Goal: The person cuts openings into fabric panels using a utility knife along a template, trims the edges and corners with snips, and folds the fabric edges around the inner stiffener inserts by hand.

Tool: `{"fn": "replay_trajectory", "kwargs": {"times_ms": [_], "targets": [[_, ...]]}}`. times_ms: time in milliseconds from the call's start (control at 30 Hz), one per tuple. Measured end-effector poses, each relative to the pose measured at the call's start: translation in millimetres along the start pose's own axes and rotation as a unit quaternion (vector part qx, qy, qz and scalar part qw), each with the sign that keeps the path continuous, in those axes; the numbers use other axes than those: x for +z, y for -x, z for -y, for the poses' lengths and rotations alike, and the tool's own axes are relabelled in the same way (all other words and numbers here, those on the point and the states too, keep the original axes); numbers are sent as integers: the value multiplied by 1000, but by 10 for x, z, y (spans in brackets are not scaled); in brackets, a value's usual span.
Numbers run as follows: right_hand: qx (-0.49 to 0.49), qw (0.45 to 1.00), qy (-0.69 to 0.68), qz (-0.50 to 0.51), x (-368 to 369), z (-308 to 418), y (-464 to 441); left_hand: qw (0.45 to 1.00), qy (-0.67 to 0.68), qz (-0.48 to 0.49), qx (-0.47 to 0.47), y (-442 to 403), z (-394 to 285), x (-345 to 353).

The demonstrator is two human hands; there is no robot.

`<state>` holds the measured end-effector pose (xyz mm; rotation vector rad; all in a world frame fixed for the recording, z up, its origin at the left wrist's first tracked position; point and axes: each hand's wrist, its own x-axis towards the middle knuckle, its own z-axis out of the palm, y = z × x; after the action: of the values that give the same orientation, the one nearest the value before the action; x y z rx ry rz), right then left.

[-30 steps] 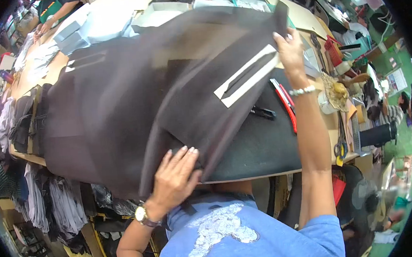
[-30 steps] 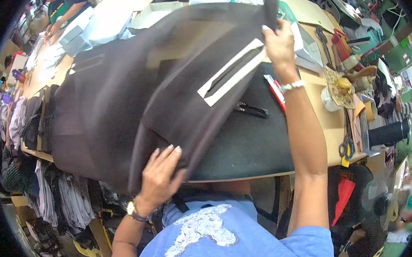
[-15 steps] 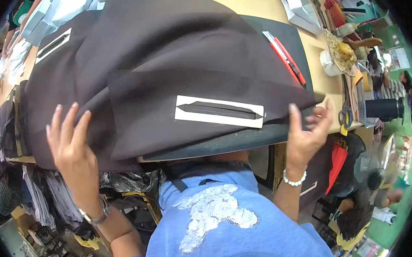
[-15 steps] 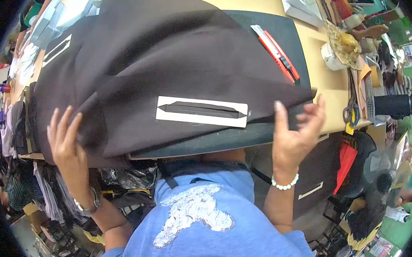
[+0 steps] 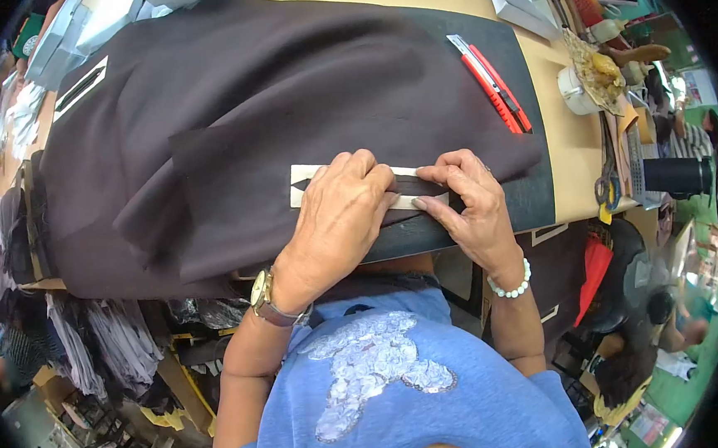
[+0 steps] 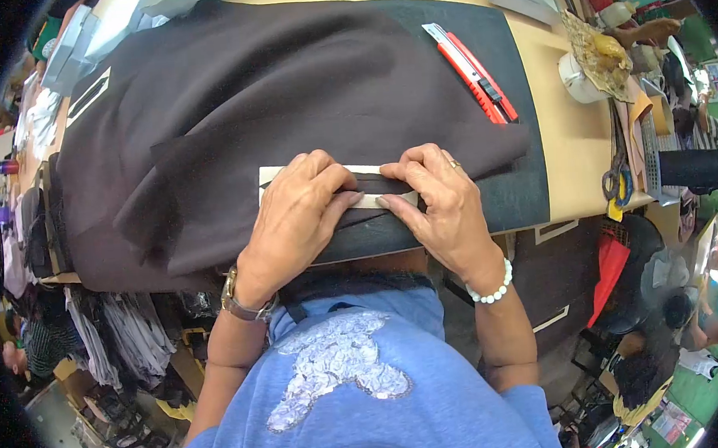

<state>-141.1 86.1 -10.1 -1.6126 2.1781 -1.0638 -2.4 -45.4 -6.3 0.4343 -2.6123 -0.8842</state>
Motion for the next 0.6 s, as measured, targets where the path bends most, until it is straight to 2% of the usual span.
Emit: {"fn": "replay_trajectory", "kwargs": {"times_ms": [267, 467, 600], "targets": [[-5, 1000, -19, -5, 0, -8, 20, 998, -30, 61, 17, -54, -13, -32], [-7, 1000, -12, -1, -7, -6, 13, 995, 70, 75, -8, -58, 75, -140], [-18, 1000, -2, 23, -26, -18, 28, 993, 56, 108, -1, 36, 231, -258]]}}
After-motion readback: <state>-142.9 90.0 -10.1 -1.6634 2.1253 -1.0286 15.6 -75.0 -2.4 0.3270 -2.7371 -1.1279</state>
